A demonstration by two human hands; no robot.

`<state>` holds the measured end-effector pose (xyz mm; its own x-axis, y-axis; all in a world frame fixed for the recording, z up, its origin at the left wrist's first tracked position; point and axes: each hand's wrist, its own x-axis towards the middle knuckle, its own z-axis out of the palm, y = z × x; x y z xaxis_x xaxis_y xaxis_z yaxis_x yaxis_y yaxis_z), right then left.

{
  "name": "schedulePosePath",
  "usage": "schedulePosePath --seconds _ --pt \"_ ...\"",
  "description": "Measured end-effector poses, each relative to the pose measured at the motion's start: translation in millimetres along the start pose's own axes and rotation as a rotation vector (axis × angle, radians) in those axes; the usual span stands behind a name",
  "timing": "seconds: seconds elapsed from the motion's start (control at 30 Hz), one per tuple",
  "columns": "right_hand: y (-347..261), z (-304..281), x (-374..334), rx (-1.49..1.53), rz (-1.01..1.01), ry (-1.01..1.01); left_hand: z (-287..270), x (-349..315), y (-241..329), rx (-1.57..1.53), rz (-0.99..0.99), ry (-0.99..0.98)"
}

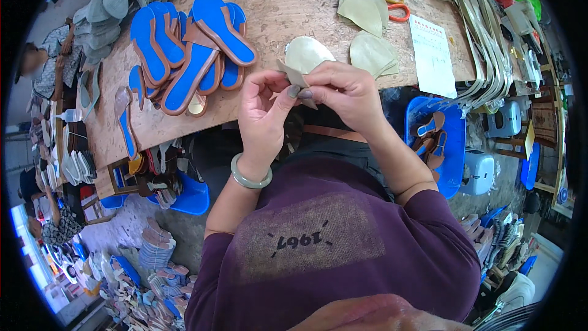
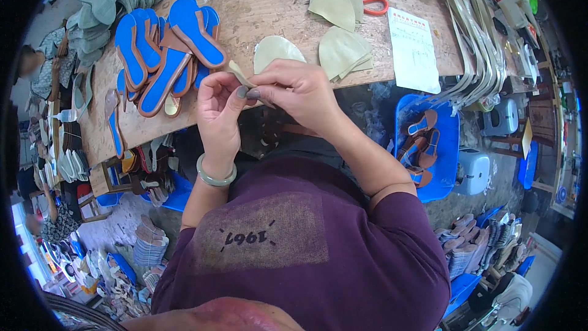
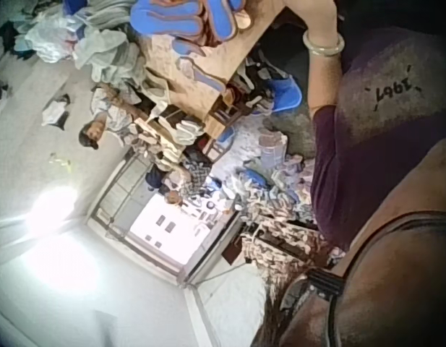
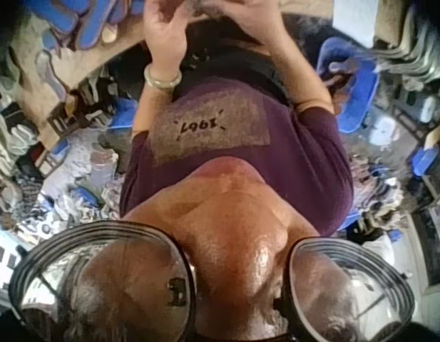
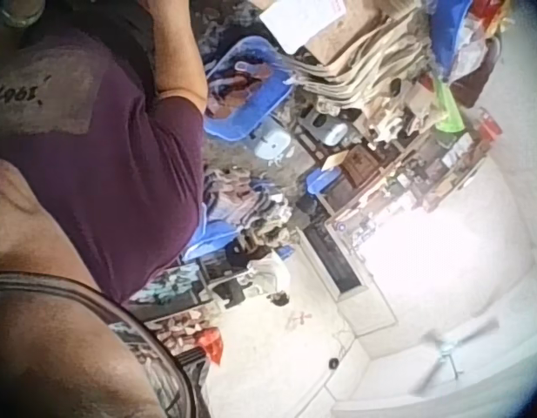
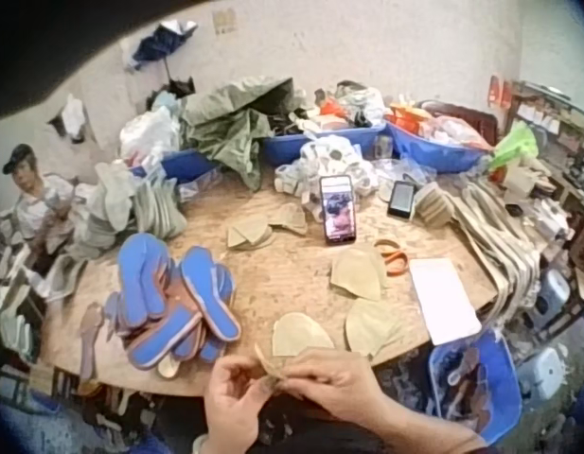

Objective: The person sits at a workbench and repeatedly peels a thin, translucent film off of beige, semi-circular material pieces. They handle the pieces one by one, separating the layers by hand and placing the finished pieces into a pile on the table. The workspace contains stacks of blue and brown shoe insoles and other manufacturing materials.

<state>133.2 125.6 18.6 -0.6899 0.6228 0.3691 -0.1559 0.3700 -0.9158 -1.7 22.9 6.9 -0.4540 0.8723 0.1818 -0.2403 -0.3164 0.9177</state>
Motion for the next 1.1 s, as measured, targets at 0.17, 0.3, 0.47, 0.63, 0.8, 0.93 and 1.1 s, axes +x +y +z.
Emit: schedulePosePath --seconds 0.17,0.3,0.47,0.63,0.8,0.93,1.1 --pt "-8 -3 -1 0.367 0.327 -0.056 -1 0 7 -0.169 -0.196 -0.048" --pt "-10 -5 -3 0.54 0.451 -0.113 -2 1 8 -0.244 -0.274 -0.105" --pt "-9 -2 -6 0.421 0.353 -0.066 2 -1 9 -0.114 -0.174 -0.051" --pt "-4 -1 -5 0.38 0.358 -0.057 1 -3 1 -0.066 -0.109 -0.021" --pt "-1 6 -7 0.217 0.272 0.009 -3 -3 -3 0.061 -0.043 -0.029" --pt "0 5 -9 0.274 0.338 0.006 -1 -6 -3 0.123 -0.009 -0.047" --pt "6 5 -15 0.477 0.386 0.016 -2 -9 -7 -0.096 -0.119 0.033"
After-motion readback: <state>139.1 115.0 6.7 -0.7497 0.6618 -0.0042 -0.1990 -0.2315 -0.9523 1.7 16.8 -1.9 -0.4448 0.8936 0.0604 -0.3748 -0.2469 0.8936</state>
